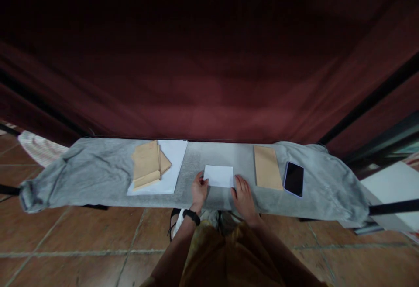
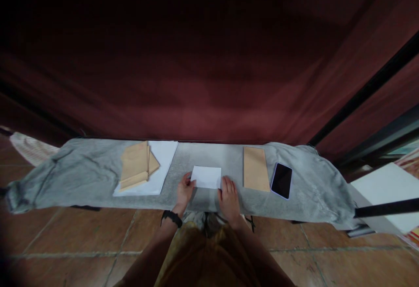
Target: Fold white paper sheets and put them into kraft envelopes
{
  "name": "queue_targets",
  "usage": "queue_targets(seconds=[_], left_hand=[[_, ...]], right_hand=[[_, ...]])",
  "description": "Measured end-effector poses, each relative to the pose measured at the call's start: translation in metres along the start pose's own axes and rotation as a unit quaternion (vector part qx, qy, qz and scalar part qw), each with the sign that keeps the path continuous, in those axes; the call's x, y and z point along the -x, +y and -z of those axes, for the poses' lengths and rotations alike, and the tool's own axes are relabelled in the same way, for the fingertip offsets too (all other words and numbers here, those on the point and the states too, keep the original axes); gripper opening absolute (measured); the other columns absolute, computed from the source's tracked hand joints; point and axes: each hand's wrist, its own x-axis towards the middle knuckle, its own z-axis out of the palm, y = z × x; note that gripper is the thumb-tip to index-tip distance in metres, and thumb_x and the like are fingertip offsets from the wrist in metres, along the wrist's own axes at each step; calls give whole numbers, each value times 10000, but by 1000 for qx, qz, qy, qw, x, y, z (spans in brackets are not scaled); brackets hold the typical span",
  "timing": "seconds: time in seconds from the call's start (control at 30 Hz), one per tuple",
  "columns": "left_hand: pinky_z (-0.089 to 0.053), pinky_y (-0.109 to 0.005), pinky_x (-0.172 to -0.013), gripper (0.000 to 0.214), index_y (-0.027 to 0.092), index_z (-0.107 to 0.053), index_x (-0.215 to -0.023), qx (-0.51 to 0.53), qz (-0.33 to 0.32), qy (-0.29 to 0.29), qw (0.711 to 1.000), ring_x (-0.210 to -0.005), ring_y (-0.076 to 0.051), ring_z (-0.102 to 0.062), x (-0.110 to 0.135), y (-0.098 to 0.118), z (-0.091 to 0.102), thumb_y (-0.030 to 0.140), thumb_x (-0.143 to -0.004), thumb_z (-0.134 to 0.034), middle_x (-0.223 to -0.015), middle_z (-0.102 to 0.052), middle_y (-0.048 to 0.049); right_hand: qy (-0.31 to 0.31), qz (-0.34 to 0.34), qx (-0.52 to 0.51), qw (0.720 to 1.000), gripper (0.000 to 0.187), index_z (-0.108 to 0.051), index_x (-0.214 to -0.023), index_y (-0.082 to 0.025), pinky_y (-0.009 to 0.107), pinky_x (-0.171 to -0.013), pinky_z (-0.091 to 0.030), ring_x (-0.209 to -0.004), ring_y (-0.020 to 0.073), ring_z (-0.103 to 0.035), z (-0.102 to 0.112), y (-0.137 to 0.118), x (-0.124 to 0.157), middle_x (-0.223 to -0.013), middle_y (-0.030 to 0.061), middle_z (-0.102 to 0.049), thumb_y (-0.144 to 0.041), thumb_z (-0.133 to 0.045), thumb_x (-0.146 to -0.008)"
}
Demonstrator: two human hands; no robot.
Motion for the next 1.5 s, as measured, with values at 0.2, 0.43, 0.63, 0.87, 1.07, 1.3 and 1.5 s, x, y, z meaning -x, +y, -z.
queue_targets(seconds=[0.2,0.43,0.63,0.87,1.07,1.3,1.5], left_hand=[[-569,-260,-578,404,148,-642,-1243,62,20,2,998,-636,-148,-660,4,13,-13,200,-842,-643,-782,-682,-14],[-565,-262,-554,385,164,-661,-1190,100,23,-19,995,-589,-133,-617,16,11,2,217,-809,-663,-728,-660,18],[-590,-289,-586,408,146,-642,-1216,89,18,-26,996,-664,-161,-666,41,-5,14,244,-820,-652,-810,-697,-19],[-603,-349,-782,360,176,-684,-1162,4,-29,-16,999,-753,-175,-685,40,-2,7,113,-816,-604,-850,-714,-22],[-555,-413,-974,366,187,-697,-1128,-81,-67,-8,994,-985,-230,-701,43,2,10,46,-812,-578,-1077,-711,-86],[-549,-373,-976,398,154,-669,-1205,-156,-81,-22,984,-1050,-233,-693,46,5,11,44,-843,-544,-1207,-657,-141],[-508,-477,-1044,385,180,-649,-1290,-264,-148,-3,953,-1161,-288,-648,60,11,11,155,-963,-447,-1333,-623,-161]], right_hand=[[-2,-18,-66,998,509,-422,-1537,-158,525,-1183,-427,-1465,279,-430,11,1,2,-1550,169,-490,-295,-336,-1054],[-46,25,-102,993,503,-407,-1552,-183,525,-1204,-417,-1487,251,-409,18,-3,7,-1583,149,-460,-288,-321,-1067],[-90,85,-53,991,528,-361,-1592,-213,529,-1228,-369,-1515,238,-373,18,-9,27,-1619,117,-432,-256,-328,-1067],[-115,122,37,985,525,-367,-1593,-157,476,-1267,-282,-1558,210,-278,14,-24,20,-1657,104,-370,-303,-318,-1091],[-133,116,86,981,518,-414,-1573,-155,454,-1260,-288,-1539,223,-327,7,-39,23,-1643,111,-388,-339,-354,-1093],[-129,91,85,984,532,-404,-1576,-124,457,-1269,-277,-1538,220,-329,2,-46,19,-1633,117,-402,-329,-290,-1099],[-116,103,84,984,548,-378,-1583,-94,472,-1269,-288,-1537,238,-331,-13,-54,25,-1635,134,-392,-327,-307,-1092]])
